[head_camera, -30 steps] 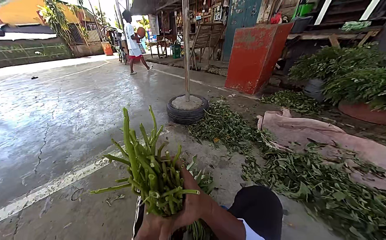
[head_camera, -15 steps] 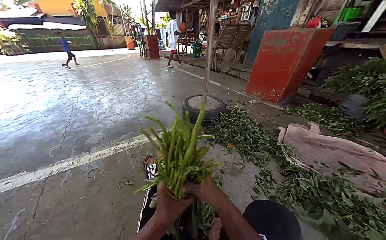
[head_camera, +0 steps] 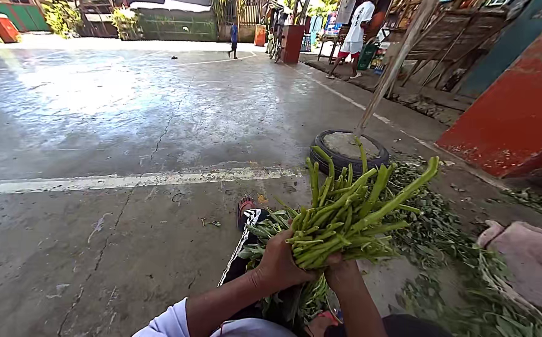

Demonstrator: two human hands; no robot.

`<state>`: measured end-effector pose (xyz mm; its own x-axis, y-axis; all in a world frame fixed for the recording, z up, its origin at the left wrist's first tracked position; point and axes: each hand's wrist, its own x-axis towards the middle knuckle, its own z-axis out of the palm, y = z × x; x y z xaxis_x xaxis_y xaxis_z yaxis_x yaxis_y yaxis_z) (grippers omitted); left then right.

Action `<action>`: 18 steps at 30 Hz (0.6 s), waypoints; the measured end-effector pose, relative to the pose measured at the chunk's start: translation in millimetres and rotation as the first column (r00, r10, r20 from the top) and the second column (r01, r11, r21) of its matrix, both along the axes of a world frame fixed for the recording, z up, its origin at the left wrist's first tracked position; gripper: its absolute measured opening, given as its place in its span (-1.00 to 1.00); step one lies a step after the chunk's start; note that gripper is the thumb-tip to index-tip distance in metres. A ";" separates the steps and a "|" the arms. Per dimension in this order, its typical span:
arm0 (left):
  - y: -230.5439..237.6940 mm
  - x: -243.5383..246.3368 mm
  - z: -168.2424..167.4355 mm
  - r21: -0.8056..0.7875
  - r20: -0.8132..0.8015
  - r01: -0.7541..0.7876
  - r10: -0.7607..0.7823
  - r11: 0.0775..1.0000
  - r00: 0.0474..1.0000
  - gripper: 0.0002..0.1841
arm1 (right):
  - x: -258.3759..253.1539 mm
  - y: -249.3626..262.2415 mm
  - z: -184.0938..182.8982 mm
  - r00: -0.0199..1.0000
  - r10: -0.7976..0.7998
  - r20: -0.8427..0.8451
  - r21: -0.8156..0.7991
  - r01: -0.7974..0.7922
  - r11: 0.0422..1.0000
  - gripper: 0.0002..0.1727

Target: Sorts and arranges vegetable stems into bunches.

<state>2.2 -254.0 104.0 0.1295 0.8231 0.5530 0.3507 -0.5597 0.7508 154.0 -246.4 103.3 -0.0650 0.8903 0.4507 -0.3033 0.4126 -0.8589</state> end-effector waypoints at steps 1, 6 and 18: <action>-0.4 0.5 -0.2 0.004 0.012 0.003 -0.003 1.000 1.000 -0.16 | 1.6 0.6 -0.2 0.999 0.040 -0.022 0.022 -0.039 0.999 -0.45; 0.6 1.3 -6.3 0.052 0.077 0.025 -0.029 0.998 0.997 -0.13 | 8.5 -5.4 4.3 0.989 0.122 -0.081 0.014 -0.122 0.992 -0.50; -12.1 -5.5 2.9 -0.066 0.186 0.211 -0.196 0.975 0.963 -0.16 | 5.0 -17.7 9.6 0.973 -0.101 0.209 0.125 0.075 0.989 0.32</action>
<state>-3.3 -266.1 106.9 0.2052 0.8341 0.5120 0.0927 -0.5373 0.8383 159.0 -264.1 112.8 -0.0950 0.8396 0.5348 -0.0756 0.5296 -0.8449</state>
